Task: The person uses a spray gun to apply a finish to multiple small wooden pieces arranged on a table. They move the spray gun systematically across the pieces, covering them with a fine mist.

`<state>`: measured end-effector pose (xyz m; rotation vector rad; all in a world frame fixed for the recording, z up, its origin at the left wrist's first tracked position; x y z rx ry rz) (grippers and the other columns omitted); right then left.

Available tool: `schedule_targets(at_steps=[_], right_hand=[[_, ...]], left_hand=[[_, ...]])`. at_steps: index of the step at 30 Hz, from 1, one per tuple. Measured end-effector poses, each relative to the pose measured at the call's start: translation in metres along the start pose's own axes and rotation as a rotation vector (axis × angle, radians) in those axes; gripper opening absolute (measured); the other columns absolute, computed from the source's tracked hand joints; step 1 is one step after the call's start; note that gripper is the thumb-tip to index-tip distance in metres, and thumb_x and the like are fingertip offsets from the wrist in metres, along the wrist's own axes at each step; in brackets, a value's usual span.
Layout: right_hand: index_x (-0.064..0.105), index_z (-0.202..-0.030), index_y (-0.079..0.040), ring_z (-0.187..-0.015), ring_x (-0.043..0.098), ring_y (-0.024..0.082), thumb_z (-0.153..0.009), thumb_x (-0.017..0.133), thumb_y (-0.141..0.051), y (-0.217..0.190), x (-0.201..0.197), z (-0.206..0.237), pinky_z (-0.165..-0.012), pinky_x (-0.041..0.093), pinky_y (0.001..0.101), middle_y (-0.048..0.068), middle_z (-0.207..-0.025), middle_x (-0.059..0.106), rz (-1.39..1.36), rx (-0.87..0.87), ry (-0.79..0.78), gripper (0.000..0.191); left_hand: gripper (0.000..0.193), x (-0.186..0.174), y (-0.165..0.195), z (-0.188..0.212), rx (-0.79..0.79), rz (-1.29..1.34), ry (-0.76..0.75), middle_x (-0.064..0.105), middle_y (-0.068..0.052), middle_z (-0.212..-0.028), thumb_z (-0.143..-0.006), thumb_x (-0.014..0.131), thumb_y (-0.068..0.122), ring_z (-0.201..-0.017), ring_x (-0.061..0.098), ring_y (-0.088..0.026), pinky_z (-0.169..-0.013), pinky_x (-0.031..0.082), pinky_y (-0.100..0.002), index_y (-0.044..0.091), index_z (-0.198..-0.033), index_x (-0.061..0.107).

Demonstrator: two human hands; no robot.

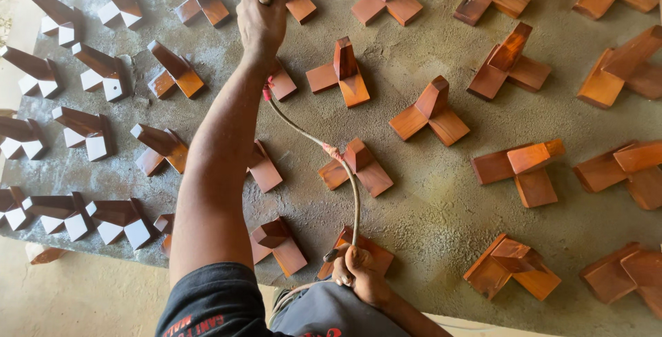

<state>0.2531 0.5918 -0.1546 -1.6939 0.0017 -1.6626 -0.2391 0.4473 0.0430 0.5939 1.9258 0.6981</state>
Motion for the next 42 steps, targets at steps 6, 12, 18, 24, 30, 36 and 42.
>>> schedule_targets(at_steps=[6,12,18,24,30,36,42], right_hand=[[0.063,-0.111,0.001,-0.060,0.040,0.009,-0.106,0.049,-0.045,0.000,0.004,0.000,-0.068,0.041,0.0280,0.000,-0.064,0.046,0.048,0.053,0.095,0.049],[0.063,-0.113,0.001,-0.062,0.042,0.010,-0.105,0.051,-0.043,0.000,0.014,-0.004,-0.067,0.041,0.0286,0.000,-0.066,0.046,-0.013,0.048,0.086,0.047],[0.065,-0.112,0.001,-0.063,0.044,0.010,-0.106,0.051,-0.044,0.010,0.026,-0.006,-0.068,0.042,0.0285,0.000,-0.068,0.048,0.045,0.061,0.044,0.048],[0.066,-0.112,0.000,-0.062,0.043,0.010,-0.108,0.049,-0.045,0.018,0.034,-0.010,-0.066,0.041,0.0274,0.000,-0.067,0.049,0.132,0.040,0.036,0.049],[0.064,-0.110,-0.006,-0.059,0.043,0.010,-0.106,0.050,-0.044,0.035,0.041,-0.015,-0.064,0.041,0.0279,0.002,-0.064,0.049,0.140,0.009,0.111,0.042],[0.064,-0.113,-0.006,-0.061,0.043,0.011,-0.106,0.049,-0.044,0.049,0.062,-0.018,-0.067,0.043,0.0291,0.002,-0.066,0.050,0.193,0.023,0.128,0.041],[0.067,-0.112,-0.002,-0.063,0.044,0.011,-0.109,0.049,-0.042,0.053,0.083,-0.023,-0.067,0.042,0.0290,0.000,-0.065,0.047,0.192,-0.039,0.104,0.044]], left_hand=[[0.027,-0.019,-0.012,0.004,0.016,0.022,-0.092,0.075,-0.015,-0.077,-0.092,0.060,0.026,-0.066,0.073,-0.023,-0.067,0.058,-0.042,0.002,-0.086,0.069],[0.024,-0.037,-0.037,0.043,-0.066,0.083,-0.242,0.074,-0.012,-0.078,-0.093,0.061,0.025,-0.065,0.070,-0.022,-0.062,0.057,-0.040,0.002,-0.091,0.069],[0.027,-0.057,-0.055,0.080,-0.034,0.012,-0.332,0.076,-0.015,-0.084,-0.096,0.061,0.026,-0.073,0.074,-0.022,-0.069,0.059,-0.040,0.001,-0.096,0.069],[0.028,-0.084,-0.078,0.129,-0.033,-0.002,-0.305,0.074,-0.022,-0.089,-0.091,0.065,0.025,-0.080,0.075,-0.034,-0.075,0.056,-0.046,0.000,-0.105,0.070],[0.030,-0.110,-0.105,0.134,-0.112,-0.104,-0.253,0.073,-0.025,-0.091,-0.095,0.068,0.028,-0.088,0.071,-0.041,-0.080,0.055,-0.048,-0.001,-0.103,0.070],[0.029,-0.129,-0.101,0.130,-0.026,0.125,-0.202,0.073,-0.024,-0.089,-0.093,0.065,0.024,-0.082,0.075,-0.034,-0.078,0.056,-0.044,0.000,-0.107,0.068],[0.024,-0.153,-0.110,0.124,-0.032,0.257,-0.085,0.073,-0.019,-0.081,-0.093,0.062,0.021,-0.071,0.073,-0.026,-0.073,0.056,-0.041,-0.001,-0.101,0.068]])
Point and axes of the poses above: each hand's wrist, its own z-axis away from the middle knuckle, its own x-axis out of the palm, y = z × x, the point moved 9 cm from there along -z, towards the middle knuckle
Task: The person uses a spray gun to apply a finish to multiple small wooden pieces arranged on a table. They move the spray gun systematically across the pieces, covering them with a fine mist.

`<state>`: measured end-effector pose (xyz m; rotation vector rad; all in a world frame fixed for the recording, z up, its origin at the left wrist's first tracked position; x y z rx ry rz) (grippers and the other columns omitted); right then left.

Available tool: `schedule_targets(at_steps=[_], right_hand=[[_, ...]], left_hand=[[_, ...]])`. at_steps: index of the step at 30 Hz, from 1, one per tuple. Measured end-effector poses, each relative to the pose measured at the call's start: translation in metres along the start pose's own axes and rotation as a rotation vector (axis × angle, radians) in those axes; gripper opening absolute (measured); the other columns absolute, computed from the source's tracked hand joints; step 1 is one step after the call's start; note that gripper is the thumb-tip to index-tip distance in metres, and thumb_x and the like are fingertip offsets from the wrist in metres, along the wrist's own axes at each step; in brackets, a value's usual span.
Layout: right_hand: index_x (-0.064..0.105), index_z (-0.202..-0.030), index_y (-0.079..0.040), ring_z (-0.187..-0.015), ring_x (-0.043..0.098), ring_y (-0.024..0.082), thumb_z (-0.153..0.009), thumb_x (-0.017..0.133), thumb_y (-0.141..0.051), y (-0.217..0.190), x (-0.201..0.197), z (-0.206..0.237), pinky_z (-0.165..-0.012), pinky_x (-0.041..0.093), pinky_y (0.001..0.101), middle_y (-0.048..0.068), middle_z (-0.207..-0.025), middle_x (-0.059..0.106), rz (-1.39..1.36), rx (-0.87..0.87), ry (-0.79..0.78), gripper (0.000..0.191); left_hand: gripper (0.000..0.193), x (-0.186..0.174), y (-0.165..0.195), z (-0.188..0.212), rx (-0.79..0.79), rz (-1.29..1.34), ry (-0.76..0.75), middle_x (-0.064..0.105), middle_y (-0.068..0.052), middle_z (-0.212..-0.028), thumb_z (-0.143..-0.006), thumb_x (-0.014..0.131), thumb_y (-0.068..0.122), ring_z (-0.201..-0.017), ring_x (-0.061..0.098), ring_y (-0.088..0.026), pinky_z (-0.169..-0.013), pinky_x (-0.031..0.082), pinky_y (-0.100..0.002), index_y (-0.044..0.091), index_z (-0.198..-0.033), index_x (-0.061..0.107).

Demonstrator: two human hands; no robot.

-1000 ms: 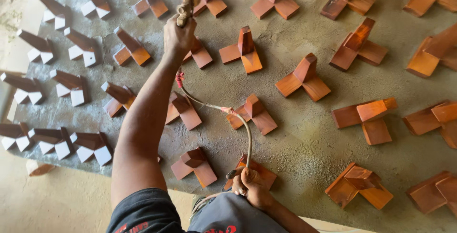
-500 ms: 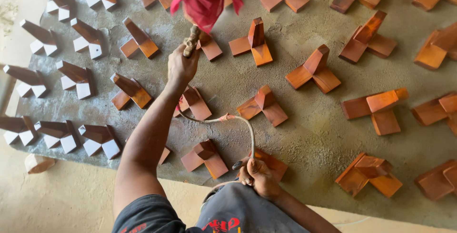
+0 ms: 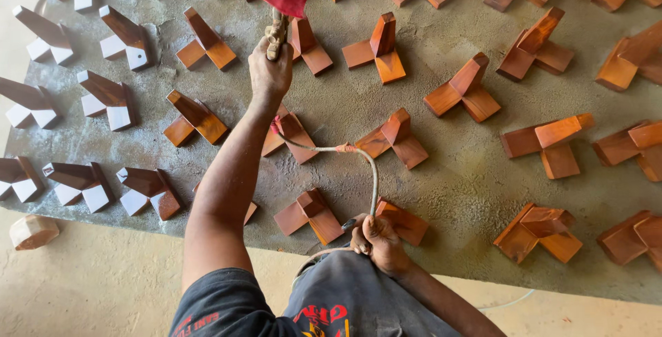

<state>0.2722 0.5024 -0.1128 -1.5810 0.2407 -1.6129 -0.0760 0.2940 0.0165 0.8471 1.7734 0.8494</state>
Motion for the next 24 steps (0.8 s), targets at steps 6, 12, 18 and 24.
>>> schedule_targets(at_steps=[6,12,18,24], right_hand=[[0.066,-0.111,-0.004,-0.062,0.044,0.013,-0.108,0.049,-0.041,0.002,0.001,-0.001,-0.066,0.042,0.0296,0.001,-0.065,0.046,0.046,-0.019,0.032,0.041],[0.065,-0.109,-0.005,-0.063,0.045,0.012,-0.107,0.049,-0.043,0.008,0.002,-0.003,-0.066,0.042,0.0293,0.001,-0.065,0.047,0.032,-0.010,0.056,0.042],[0.066,-0.111,-0.001,-0.064,0.046,0.012,-0.107,0.049,-0.045,0.009,0.011,-0.006,-0.064,0.039,0.0260,0.001,-0.065,0.047,0.137,0.003,0.053,0.048],[0.066,-0.112,0.000,-0.065,0.044,0.012,-0.108,0.049,-0.044,0.009,0.018,-0.006,-0.067,0.041,0.0291,0.000,-0.066,0.046,0.100,-0.026,0.055,0.046]], left_hand=[[0.024,-0.022,-0.032,0.003,-0.059,-0.071,-0.090,0.071,-0.015,-0.073,-0.093,0.060,0.021,-0.064,0.069,-0.020,-0.065,0.054,-0.039,-0.002,-0.093,0.066],[0.026,-0.043,-0.053,-0.016,-0.241,0.160,-0.082,0.068,-0.007,-0.071,-0.096,0.056,0.023,-0.050,0.065,-0.013,-0.044,0.054,-0.031,0.000,-0.084,0.063],[0.025,-0.049,-0.060,-0.025,-0.255,0.389,-0.087,0.068,-0.006,-0.072,-0.097,0.058,0.024,-0.047,0.063,-0.013,-0.039,0.047,-0.030,0.001,-0.088,0.064],[0.028,-0.068,-0.098,-0.013,-0.415,0.287,-0.079,0.066,-0.007,-0.068,-0.096,0.057,0.026,-0.043,0.060,-0.014,-0.037,0.046,-0.031,0.001,-0.087,0.065]])
Point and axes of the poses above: each hand's wrist, its own z-axis away from the middle knuckle, its own x-axis out of the palm, y = z × x, the point moved 9 cm from there along -z, towards the middle knuckle
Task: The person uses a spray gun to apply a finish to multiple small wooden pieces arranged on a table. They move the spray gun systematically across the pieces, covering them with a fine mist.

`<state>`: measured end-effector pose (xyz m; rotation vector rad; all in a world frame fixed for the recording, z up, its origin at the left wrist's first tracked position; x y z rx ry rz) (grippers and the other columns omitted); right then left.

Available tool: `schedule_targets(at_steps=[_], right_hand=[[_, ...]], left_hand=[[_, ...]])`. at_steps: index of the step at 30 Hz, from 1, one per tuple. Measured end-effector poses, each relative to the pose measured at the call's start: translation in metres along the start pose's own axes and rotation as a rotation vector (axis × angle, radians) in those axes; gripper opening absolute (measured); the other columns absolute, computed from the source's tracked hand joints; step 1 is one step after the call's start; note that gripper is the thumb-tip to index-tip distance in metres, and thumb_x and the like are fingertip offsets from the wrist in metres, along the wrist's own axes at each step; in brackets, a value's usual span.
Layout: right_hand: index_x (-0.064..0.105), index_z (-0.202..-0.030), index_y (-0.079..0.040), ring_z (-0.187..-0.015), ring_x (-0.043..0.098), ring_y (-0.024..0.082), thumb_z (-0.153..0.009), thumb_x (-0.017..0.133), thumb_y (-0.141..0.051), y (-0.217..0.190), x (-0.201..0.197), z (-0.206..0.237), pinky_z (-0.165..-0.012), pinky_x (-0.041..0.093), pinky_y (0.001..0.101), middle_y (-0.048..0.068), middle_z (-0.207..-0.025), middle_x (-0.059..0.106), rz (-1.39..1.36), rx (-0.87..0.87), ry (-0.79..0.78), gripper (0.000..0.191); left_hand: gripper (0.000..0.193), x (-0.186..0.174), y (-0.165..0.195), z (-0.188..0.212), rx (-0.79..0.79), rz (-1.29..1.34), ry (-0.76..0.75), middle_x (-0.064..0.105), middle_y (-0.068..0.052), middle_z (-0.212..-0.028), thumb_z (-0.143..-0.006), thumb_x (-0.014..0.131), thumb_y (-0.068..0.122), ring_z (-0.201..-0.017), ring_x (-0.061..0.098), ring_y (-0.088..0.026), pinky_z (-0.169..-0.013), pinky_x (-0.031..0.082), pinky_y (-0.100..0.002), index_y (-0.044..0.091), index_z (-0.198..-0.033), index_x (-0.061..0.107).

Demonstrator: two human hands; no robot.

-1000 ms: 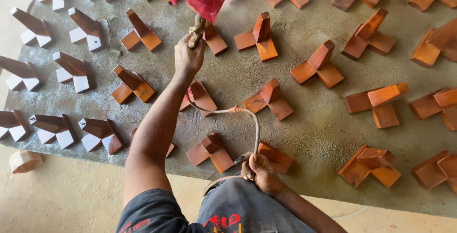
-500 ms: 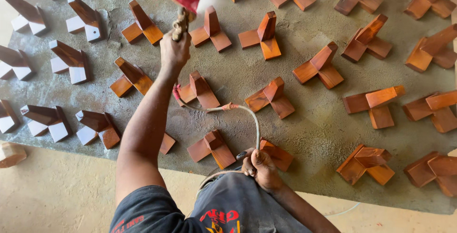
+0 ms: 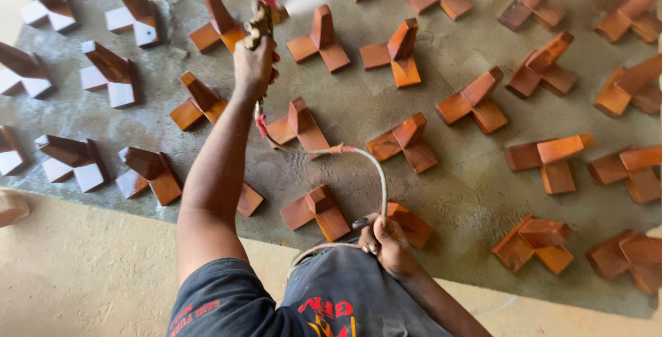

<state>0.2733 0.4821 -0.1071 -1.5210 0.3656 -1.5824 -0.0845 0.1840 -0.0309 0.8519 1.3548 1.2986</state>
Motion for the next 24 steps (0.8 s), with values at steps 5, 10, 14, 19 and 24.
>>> schedule_targets(at_steps=[5,10,14,19,24], right_hand=[[0.065,-0.111,0.000,-0.067,0.045,0.013,-0.109,0.049,-0.043,0.006,0.007,-0.003,-0.069,0.042,0.0296,0.001,-0.067,0.047,-0.005,0.027,-0.009,0.045],[0.064,-0.111,0.000,-0.066,0.045,0.013,-0.108,0.049,-0.043,0.012,0.012,-0.005,-0.068,0.041,0.0289,0.001,-0.067,0.047,0.035,0.029,0.011,0.045],[0.064,-0.110,0.000,-0.066,0.045,0.012,-0.108,0.049,-0.042,0.014,0.018,-0.007,-0.068,0.042,0.0293,0.000,-0.066,0.047,0.048,0.012,0.010,0.045],[0.064,-0.110,0.001,-0.064,0.042,0.011,-0.109,0.049,-0.042,0.014,0.023,-0.007,-0.067,0.041,0.0289,-0.001,-0.067,0.046,0.025,0.006,0.015,0.045],[0.063,-0.110,0.000,-0.065,0.043,0.012,-0.108,0.048,-0.042,0.017,0.032,-0.007,-0.068,0.041,0.0294,0.000,-0.067,0.046,0.046,-0.011,0.007,0.044]], left_hand=[[0.027,-0.025,-0.024,-0.002,-0.058,0.099,0.095,0.064,-0.006,-0.066,-0.095,0.058,0.025,-0.042,0.059,-0.013,-0.035,0.043,-0.032,0.001,-0.087,0.064],[0.028,-0.035,-0.033,-0.010,0.008,0.221,0.170,0.065,-0.007,-0.068,-0.096,0.058,0.023,-0.042,0.058,-0.014,-0.035,0.041,-0.032,-0.001,-0.085,0.063],[0.027,-0.043,-0.040,0.001,-0.024,0.178,0.102,0.066,-0.008,-0.068,-0.096,0.058,0.023,-0.041,0.058,-0.014,-0.035,0.042,-0.032,-0.002,-0.087,0.064],[0.026,-0.045,-0.027,0.020,-0.004,0.094,-0.073,0.067,-0.007,-0.070,-0.097,0.057,0.023,-0.042,0.058,-0.014,-0.036,0.043,-0.031,-0.001,-0.089,0.065],[0.026,-0.032,0.011,0.010,0.135,0.105,-0.062,0.071,-0.006,-0.074,-0.097,0.058,0.023,-0.045,0.062,-0.012,-0.039,0.048,-0.030,-0.001,-0.089,0.064]])
Point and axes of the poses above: each hand's wrist, its own z-axis away from the middle knuckle, its own x-axis out of the palm, y = z × x, the point moved 9 cm from there along -z, towards the middle knuckle
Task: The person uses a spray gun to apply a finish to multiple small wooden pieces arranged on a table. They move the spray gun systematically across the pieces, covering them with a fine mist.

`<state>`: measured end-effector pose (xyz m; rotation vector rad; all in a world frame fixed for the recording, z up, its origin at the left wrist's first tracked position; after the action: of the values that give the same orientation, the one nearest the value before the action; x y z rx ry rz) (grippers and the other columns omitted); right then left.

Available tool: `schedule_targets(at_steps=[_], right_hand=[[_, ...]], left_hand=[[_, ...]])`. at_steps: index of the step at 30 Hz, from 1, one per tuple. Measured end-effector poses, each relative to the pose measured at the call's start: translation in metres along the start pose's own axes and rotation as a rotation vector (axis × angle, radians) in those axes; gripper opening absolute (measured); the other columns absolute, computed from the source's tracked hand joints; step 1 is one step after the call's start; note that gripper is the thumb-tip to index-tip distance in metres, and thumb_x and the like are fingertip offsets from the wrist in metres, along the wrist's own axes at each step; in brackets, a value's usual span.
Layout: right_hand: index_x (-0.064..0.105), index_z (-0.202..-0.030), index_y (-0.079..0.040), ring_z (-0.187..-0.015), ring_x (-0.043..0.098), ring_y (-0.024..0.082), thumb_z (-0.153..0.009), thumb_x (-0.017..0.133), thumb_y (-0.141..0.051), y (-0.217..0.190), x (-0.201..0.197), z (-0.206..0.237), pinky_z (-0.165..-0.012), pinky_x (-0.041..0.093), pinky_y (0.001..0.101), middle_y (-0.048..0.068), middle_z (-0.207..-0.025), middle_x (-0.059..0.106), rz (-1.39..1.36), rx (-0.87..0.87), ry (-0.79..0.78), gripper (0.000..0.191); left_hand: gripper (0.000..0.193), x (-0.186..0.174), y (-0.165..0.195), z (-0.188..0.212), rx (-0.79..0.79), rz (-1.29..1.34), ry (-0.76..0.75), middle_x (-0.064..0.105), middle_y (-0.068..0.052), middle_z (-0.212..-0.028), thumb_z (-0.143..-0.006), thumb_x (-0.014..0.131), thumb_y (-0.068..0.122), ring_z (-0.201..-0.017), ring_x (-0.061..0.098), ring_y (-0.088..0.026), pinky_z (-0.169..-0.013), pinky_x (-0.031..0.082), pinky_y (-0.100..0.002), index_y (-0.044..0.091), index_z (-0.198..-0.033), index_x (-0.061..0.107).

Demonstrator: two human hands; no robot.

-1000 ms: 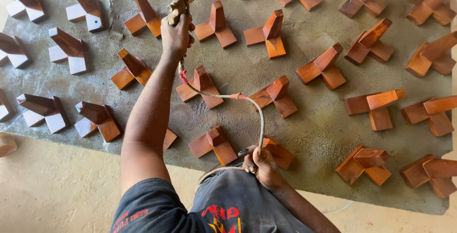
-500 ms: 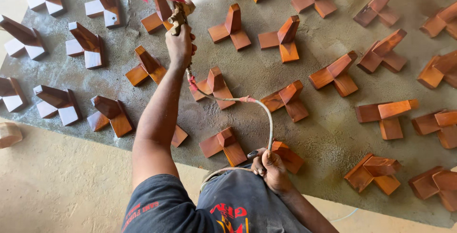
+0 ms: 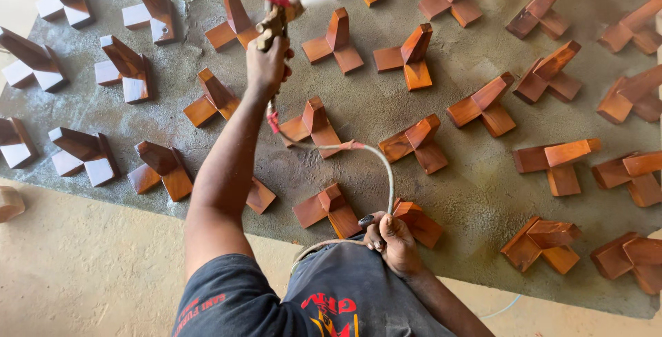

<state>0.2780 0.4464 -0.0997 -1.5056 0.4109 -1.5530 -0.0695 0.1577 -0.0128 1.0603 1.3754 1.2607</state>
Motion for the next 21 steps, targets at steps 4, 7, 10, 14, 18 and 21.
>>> schedule_targets(at_steps=[4,7,10,14,18,21], right_hand=[[0.064,-0.111,0.000,-0.066,0.044,0.012,-0.109,0.047,-0.043,-0.002,0.002,0.003,-0.069,0.041,0.0292,0.000,-0.067,0.046,0.024,-0.010,0.009,0.046],[0.064,-0.111,0.000,-0.066,0.043,0.011,-0.109,0.047,-0.043,-0.005,0.001,0.007,-0.069,0.041,0.0289,0.000,-0.067,0.046,0.022,-0.024,0.012,0.047],[0.063,-0.111,0.000,-0.065,0.043,0.011,-0.109,0.047,-0.043,-0.007,0.000,0.009,-0.069,0.042,0.0294,0.000,-0.067,0.046,-0.022,-0.036,0.007,0.046],[0.063,-0.110,0.000,-0.065,0.043,0.011,-0.109,0.047,-0.042,-0.004,0.002,0.011,-0.069,0.042,0.0290,-0.001,-0.067,0.046,-0.014,-0.013,0.019,0.045],[0.063,-0.110,0.001,-0.063,0.041,0.009,-0.110,0.046,-0.042,-0.006,0.010,0.009,-0.069,0.041,0.0283,-0.002,-0.067,0.045,0.011,-0.018,-0.006,0.046],[0.064,-0.109,0.000,-0.062,0.040,0.009,-0.110,0.047,-0.042,-0.006,0.012,0.008,-0.068,0.042,0.0285,-0.002,-0.066,0.044,0.023,-0.014,0.000,0.045]], left_hand=[[0.024,0.011,0.018,-0.001,0.066,-0.062,0.005,0.071,-0.006,-0.075,-0.098,0.056,0.023,-0.049,0.063,-0.011,-0.042,0.051,-0.029,0.001,-0.091,0.064],[0.026,0.011,0.013,0.008,-0.016,-0.175,-0.015,0.070,-0.007,-0.074,-0.098,0.056,0.024,-0.050,0.064,-0.011,-0.043,0.052,-0.029,0.001,-0.090,0.066],[0.025,0.012,0.003,0.019,-0.087,-0.228,-0.048,0.070,-0.008,-0.074,-0.097,0.057,0.022,-0.049,0.064,-0.013,-0.043,0.052,-0.031,-0.001,-0.091,0.066],[0.027,0.031,0.001,0.022,-0.047,-0.222,-0.071,0.071,-0.007,-0.075,-0.098,0.057,0.023,-0.050,0.066,-0.013,-0.045,0.055,-0.031,-0.001,-0.093,0.068],[0.026,0.060,0.007,0.022,0.005,-0.184,-0.113,0.073,-0.008,-0.075,-0.094,0.058,0.025,-0.054,0.067,-0.016,-0.050,0.058,-0.036,0.002,-0.101,0.069],[0.030,0.074,0.021,0.027,0.135,-0.405,-0.148,0.077,-0.015,-0.083,-0.099,0.062,0.028,-0.070,0.075,-0.021,-0.068,0.059,-0.040,0.000,-0.100,0.071]])
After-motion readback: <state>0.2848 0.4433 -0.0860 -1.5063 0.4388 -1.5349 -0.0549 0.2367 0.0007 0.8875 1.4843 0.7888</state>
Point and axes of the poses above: each hand's wrist, its own z-axis away from the middle knuckle, its own x-axis out of the palm, y = z × x, the point moved 9 cm from there along -z, towards the middle knuckle
